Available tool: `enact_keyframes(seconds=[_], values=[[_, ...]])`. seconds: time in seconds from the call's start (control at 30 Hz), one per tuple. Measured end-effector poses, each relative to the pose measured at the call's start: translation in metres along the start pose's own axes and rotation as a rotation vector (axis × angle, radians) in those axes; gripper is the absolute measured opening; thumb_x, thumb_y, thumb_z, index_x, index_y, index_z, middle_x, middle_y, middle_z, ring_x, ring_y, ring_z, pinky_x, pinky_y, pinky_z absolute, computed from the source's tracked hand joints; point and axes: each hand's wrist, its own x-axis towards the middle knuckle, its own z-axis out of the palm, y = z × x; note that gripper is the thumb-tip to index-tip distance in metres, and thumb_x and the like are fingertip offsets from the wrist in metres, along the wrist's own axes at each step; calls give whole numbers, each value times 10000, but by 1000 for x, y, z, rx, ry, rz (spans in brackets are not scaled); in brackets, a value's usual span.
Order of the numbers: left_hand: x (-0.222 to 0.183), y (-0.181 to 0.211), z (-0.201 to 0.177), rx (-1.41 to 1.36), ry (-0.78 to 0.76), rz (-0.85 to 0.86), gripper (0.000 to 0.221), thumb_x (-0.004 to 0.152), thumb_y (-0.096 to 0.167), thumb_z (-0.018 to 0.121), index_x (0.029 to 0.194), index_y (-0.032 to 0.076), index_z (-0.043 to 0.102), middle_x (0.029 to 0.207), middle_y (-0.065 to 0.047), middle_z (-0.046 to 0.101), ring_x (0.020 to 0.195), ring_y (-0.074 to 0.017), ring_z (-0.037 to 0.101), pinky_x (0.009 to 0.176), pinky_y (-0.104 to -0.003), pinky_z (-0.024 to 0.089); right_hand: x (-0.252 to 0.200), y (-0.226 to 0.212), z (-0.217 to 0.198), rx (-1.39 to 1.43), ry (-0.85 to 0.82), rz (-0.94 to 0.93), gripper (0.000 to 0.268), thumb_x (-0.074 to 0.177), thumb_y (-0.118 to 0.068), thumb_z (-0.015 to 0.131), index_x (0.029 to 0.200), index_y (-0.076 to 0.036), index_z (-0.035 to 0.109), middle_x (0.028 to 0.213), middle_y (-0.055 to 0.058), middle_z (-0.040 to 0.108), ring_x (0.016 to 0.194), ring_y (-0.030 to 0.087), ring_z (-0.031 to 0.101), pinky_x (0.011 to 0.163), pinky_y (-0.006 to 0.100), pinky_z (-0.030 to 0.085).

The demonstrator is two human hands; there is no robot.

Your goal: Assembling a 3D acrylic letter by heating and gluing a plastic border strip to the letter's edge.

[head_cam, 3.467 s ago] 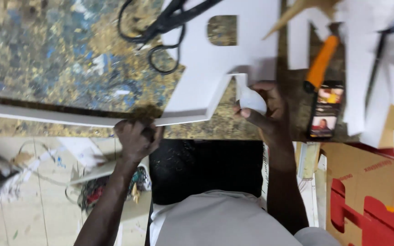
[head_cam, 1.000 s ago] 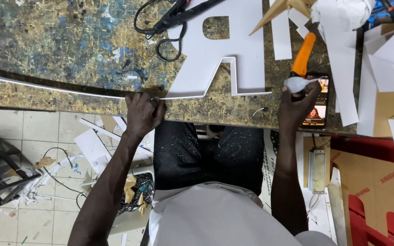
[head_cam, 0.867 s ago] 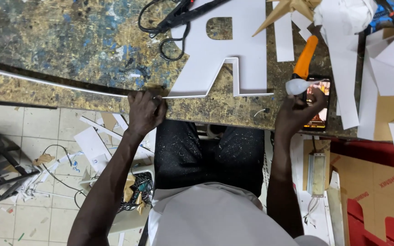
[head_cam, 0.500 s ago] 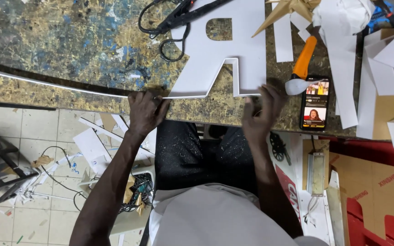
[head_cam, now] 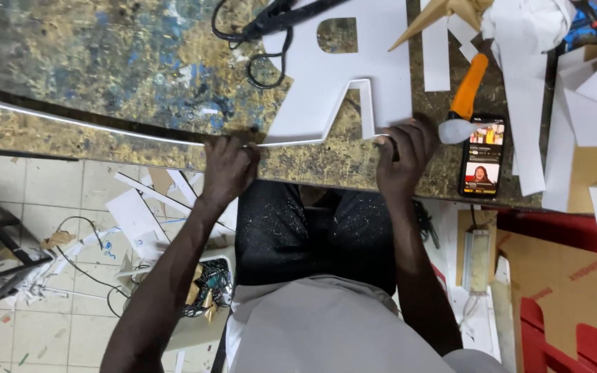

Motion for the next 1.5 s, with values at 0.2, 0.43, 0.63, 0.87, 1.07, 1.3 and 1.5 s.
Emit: enact_keyframes(seconds=[0.2, 0.43, 0.63, 0.87, 1.07, 1.3, 1.5], values=[[-2, 12, 28, 24, -5, 8, 337, 943, 156, 830, 1230, 79, 673, 1038, -151, 649, 898, -389, 632, 782, -508, 406, 18, 46, 9, 91, 4, -40, 245, 1207, -247, 722, 1100, -40, 797, 1024, 94, 668, 1148, 366, 667, 1205, 551, 484], [16, 34, 32, 63, 74, -21, 301, 937, 133, 858, 1190, 92, 700, 992, -147, 666, 850, -386, 653, 719, -480, 413, 38, 44, 1, 96, 2, -40, 288, 1230, -275, 695, 1122, -33, 807, 1018, 93, 668, 1109, 354, 685, 1178, 532, 506], [15, 34, 28, 67, 51, -26, 321, 927, 154, 860, 1201, 90, 705, 1010, -153, 678, 911, -396, 672, 742, -486, 424, -10, -47, 5, 402, 66, 537, 579, 1194, -101, 707, 1709, -99, 442, 1264, 179, 630, 1126, 318, 710, 1001, 503, 638], [21, 18, 14, -63, -130, -37, 314, 904, 137, 799, 1211, 108, 738, 972, -116, 707, 914, -369, 706, 777, -467, 475, -31, -134, 49, 1651, -134, 1189, 813, 1061, -82, 769, 1738, -230, 344, 1150, 198, 834, 935, 306, 858, 818, 418, 747], [57, 18, -35, -298, -325, -117, 298, 952, 19, 699, 1236, 93, 749, 935, -187, 773, 835, -459, 762, 784, -525, 550, -34, -158, 74, 1796, -76, 1261, 849, 1076, -8, 719, 1732, -416, 367, 1199, 221, 830, 904, 301, 862, 769, 382, 744], [63, 13, -43, -406, -481, -205, 313, 968, 8, 630, 1261, 84, 709, 934, -235, 775, 863, -538, 757, 808, -602, 584, -110, -178, 127, 1990, -410, 1520, 142, 1080, -119, 715, 1222, -118, 720, 1069, 246, 824, 816, 327, 848, 684, 438, 717], [36, 10, -6, -230, -333, -168, 96, 1090, 220, 670, 1158, 158, 696, 863, -108, 759, 834, -398, 791, 786, -528, 615, -69, -172, 85, 1596, -462, 1359, 412, 1013, -116, 845, 1354, -16, 638, 1059, 204, 774, 864, 305, 843, 766, 421, 757]])
